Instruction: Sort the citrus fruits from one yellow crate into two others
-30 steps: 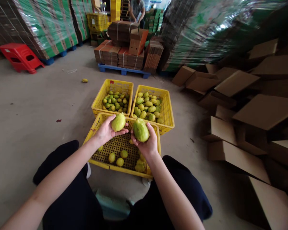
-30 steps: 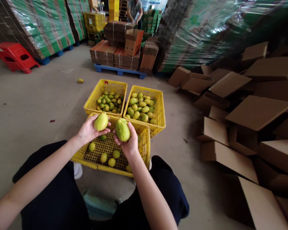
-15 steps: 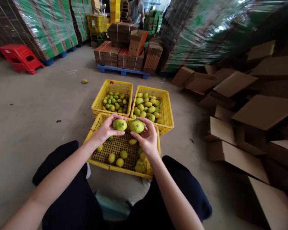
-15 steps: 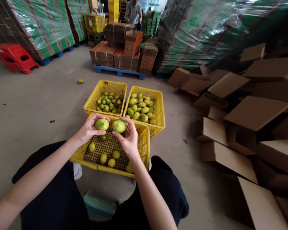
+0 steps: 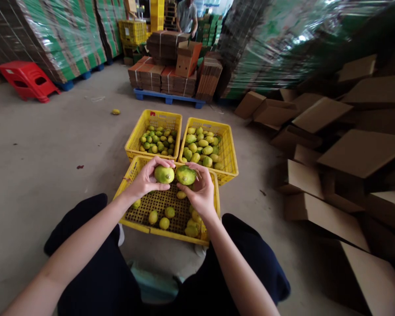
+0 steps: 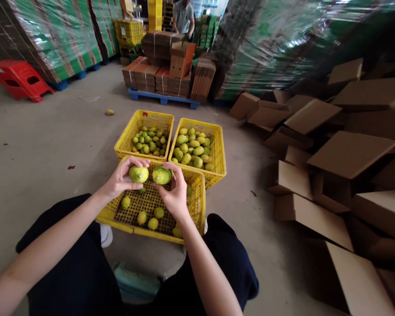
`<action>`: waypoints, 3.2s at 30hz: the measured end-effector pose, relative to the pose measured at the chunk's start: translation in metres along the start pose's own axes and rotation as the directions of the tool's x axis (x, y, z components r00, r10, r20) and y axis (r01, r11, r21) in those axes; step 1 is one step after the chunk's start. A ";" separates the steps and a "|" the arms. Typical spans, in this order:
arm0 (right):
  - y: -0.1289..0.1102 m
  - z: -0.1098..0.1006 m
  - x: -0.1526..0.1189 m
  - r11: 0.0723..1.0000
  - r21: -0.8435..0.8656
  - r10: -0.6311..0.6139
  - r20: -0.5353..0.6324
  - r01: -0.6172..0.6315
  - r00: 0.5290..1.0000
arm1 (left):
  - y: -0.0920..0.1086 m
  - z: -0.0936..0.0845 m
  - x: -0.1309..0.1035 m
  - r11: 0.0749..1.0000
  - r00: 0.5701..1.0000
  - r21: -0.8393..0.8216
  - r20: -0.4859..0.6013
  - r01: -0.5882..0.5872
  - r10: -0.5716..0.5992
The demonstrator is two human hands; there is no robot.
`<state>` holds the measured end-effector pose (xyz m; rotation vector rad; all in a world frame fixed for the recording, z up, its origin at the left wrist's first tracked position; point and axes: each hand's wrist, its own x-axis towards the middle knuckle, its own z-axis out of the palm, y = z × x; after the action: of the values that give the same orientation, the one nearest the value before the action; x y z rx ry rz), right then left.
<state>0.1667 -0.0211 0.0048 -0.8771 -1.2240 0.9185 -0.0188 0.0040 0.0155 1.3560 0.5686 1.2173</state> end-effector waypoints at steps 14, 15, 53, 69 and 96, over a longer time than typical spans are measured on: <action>0.027 -0.003 0.007 0.405 0.485 0.771 0.274 -0.775 0.575 | -0.033 0.002 0.001 0.536 0.557 -0.599 -0.174 0.595 -0.812; 0.028 -0.004 0.007 0.393 0.502 0.772 0.275 -0.771 0.573 | -0.034 0.002 0.001 0.529 0.565 -0.606 -0.153 0.594 -0.811; -0.008 -0.016 -0.015 0.455 0.720 0.659 0.124 -0.524 0.742 | -0.026 0.052 0.009 0.448 0.643 -0.774 -0.069 0.448 -0.763; -0.018 -0.019 -0.018 0.479 0.749 0.543 0.157 -0.457 0.825 | -0.024 0.046 0.012 0.433 0.655 -0.777 -0.037 0.456 -0.755; 0.008 -0.014 -0.014 0.489 0.708 0.664 0.077 -0.510 0.744 | -0.022 0.042 0.020 0.388 0.621 -0.863 -0.116 0.324 -0.775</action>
<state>0.1780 -0.0320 -0.0094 -0.7349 -0.2598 1.6690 0.0322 0.0085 0.0106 -0.0241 0.6830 0.9938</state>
